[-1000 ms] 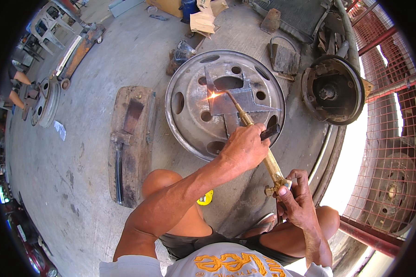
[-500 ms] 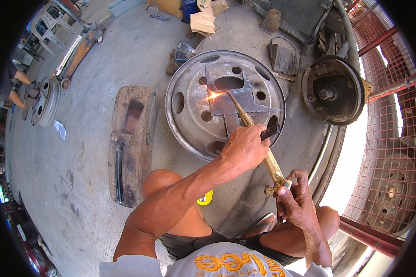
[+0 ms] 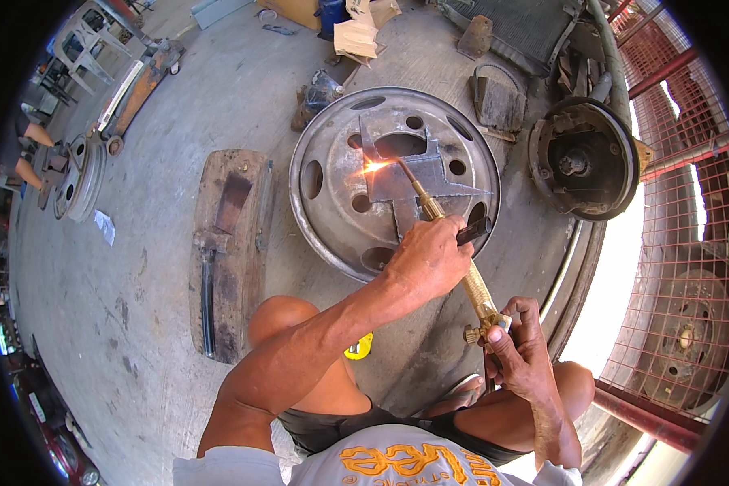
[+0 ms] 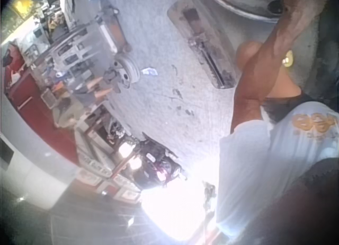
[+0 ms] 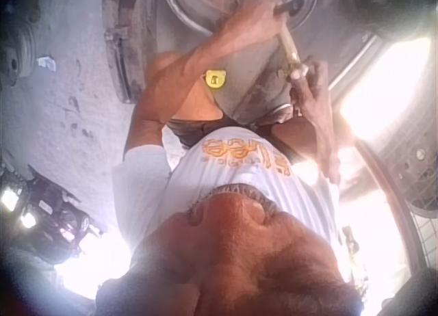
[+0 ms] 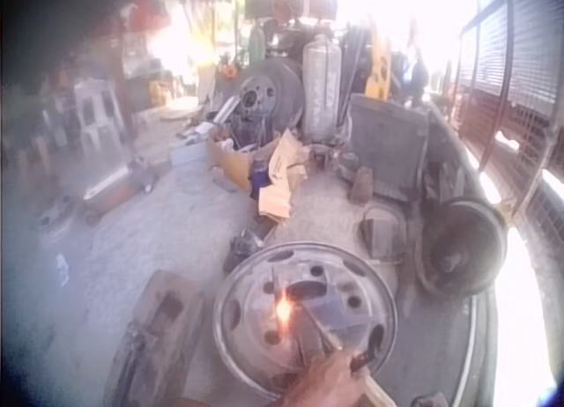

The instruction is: The person uses a welding torch to join a metal bracket to a circular metal plate. The person holds the torch with both hands and applies heat to the joint, creating sparks. The person occasionally repositions the torch and the metal piece during the process.

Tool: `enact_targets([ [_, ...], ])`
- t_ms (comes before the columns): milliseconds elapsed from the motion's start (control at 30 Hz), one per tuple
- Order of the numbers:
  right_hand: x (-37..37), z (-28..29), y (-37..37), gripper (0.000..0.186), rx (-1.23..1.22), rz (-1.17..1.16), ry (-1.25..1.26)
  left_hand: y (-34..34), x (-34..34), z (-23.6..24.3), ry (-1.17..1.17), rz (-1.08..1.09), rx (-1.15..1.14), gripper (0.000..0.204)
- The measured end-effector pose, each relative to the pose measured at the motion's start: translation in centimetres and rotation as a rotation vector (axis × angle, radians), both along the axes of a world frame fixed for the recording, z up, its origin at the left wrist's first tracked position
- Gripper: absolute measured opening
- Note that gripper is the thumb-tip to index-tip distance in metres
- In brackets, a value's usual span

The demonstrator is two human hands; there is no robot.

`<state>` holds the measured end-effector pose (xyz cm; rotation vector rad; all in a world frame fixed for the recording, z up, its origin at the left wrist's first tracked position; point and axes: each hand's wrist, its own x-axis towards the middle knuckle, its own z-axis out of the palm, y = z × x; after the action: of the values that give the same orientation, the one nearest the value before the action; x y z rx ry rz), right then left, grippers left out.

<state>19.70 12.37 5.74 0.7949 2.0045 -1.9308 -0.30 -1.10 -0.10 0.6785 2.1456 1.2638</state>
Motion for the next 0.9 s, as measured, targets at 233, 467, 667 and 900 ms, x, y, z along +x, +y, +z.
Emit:
enact_targets([
  [233,-0.03,0.04,-0.05,0.039,0.005,-0.004,-0.002,-0.05,0.0,0.08,-0.009,-0.007,0.005,0.025],
  [467,-0.03,0.26,-0.04,0.041,0.021,-0.017,-0.04,0.03,0.0,-0.1,0.034,0.001,0.003,0.025],
  [667,-0.03,0.21,-0.05,0.04,0.013,-0.023,-0.044,-0.01,0.02,-0.25,0.052,-0.004,0.016,0.025],
  [900,0.02,0.33,0.01,0.04,0.017,0.002,-0.031,0.02,0.07,-0.28,0.047,0.002,0.029,0.024],
])
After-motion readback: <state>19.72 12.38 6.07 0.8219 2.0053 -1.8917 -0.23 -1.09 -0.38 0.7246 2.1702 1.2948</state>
